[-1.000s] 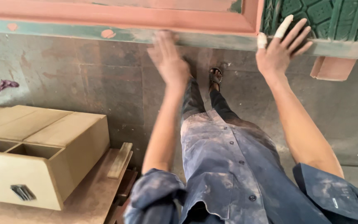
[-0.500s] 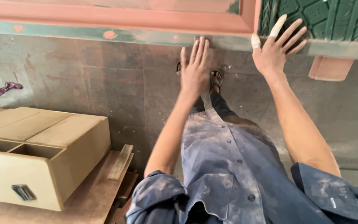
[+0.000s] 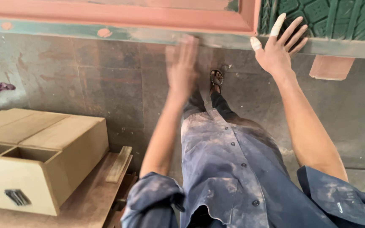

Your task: The person sands the edges and flat surfaces of a large, ornate wooden furniture piece using a sanding block. They move around the piece to reach different areas, applying consistent pressure to smooth the surface.

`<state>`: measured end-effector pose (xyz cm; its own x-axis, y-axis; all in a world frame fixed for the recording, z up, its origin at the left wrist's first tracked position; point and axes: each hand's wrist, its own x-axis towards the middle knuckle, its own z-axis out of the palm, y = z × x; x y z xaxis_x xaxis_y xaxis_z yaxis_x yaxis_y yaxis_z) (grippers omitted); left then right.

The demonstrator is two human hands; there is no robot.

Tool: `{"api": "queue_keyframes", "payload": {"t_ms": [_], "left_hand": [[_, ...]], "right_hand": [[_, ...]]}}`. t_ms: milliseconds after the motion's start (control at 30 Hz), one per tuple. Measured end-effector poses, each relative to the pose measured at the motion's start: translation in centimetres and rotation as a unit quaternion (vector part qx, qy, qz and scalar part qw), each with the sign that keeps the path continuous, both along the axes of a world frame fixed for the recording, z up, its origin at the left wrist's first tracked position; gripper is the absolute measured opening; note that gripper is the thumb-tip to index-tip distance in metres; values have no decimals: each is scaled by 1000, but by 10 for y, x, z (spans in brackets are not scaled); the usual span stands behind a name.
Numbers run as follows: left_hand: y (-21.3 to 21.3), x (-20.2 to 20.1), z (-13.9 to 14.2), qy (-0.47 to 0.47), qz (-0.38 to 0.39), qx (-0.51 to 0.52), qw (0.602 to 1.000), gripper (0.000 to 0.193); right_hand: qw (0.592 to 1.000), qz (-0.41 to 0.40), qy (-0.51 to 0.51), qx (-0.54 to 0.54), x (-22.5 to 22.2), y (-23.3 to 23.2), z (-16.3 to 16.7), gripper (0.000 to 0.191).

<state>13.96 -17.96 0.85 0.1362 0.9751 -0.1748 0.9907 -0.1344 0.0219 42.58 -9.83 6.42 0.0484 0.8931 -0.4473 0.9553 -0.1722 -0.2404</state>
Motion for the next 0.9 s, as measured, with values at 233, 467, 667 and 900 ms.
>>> {"api": "queue_keyframes", "payload": {"t_ms": [233,467,667,900], "left_hand": [[16,-2,26,-76,150,103,980,86],[1,-11,33,-65,-27,71,995,91],[2,-10,9,-155,180,118,964,86],[-7,-42,5,-70,87,108,988,83]], "right_hand": [[1000,5,-13,-9,1,3,-6,105],[999,39,20,-31,7,1,-8,105],[999,35,14,-21,8,-2,-12,104],[999,47,22,-3,8,-5,-10,101]]}}
